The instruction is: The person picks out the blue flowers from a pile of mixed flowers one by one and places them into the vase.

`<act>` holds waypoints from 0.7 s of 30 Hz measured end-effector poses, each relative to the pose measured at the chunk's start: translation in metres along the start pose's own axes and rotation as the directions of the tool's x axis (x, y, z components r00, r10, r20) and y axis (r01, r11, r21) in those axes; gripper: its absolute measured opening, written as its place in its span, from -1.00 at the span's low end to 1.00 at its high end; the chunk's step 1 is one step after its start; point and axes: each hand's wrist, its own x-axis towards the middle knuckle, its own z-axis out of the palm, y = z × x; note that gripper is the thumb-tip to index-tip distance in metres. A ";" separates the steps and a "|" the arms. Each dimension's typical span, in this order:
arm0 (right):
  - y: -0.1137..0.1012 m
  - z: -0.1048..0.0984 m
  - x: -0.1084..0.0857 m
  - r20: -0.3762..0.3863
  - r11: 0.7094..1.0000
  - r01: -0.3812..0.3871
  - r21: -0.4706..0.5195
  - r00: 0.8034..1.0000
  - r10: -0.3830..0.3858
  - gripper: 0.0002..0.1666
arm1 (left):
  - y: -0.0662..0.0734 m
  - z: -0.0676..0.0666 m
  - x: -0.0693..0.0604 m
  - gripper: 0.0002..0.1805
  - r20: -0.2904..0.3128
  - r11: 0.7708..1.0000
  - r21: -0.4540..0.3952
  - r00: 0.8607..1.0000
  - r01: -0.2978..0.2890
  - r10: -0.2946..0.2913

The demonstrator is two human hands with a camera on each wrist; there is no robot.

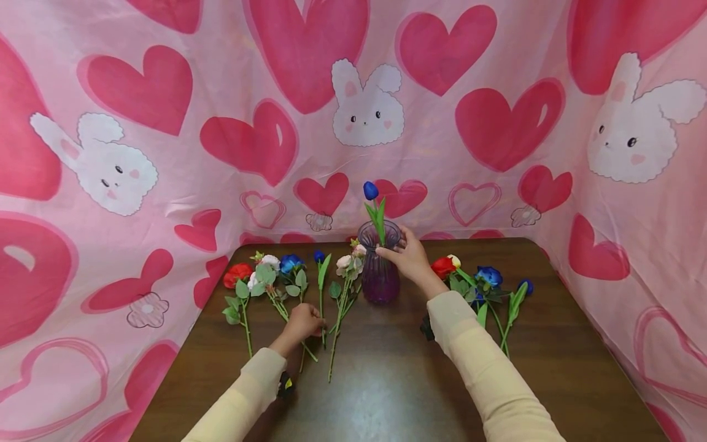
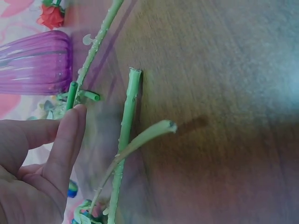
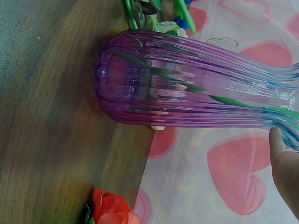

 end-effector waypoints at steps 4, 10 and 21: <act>0.007 0.000 0.002 -0.014 1.000 0.022 0.000 1.000 -0.022 0.01 | 0.001 0.000 -0.001 -0.64 -0.028 0.999 -0.046 1.000 0.010 -0.011; 0.008 -0.001 0.003 -0.012 1.000 0.025 0.000 1.000 -0.025 0.01 | 0.007 -0.003 0.001 -0.85 -0.102 0.996 -0.088 0.995 -0.017 0.008; 0.008 0.000 0.003 -0.014 1.000 0.025 0.007 1.000 -0.025 0.02 | 0.019 -0.013 0.007 -0.89 -0.181 0.977 -0.185 0.981 -0.108 0.074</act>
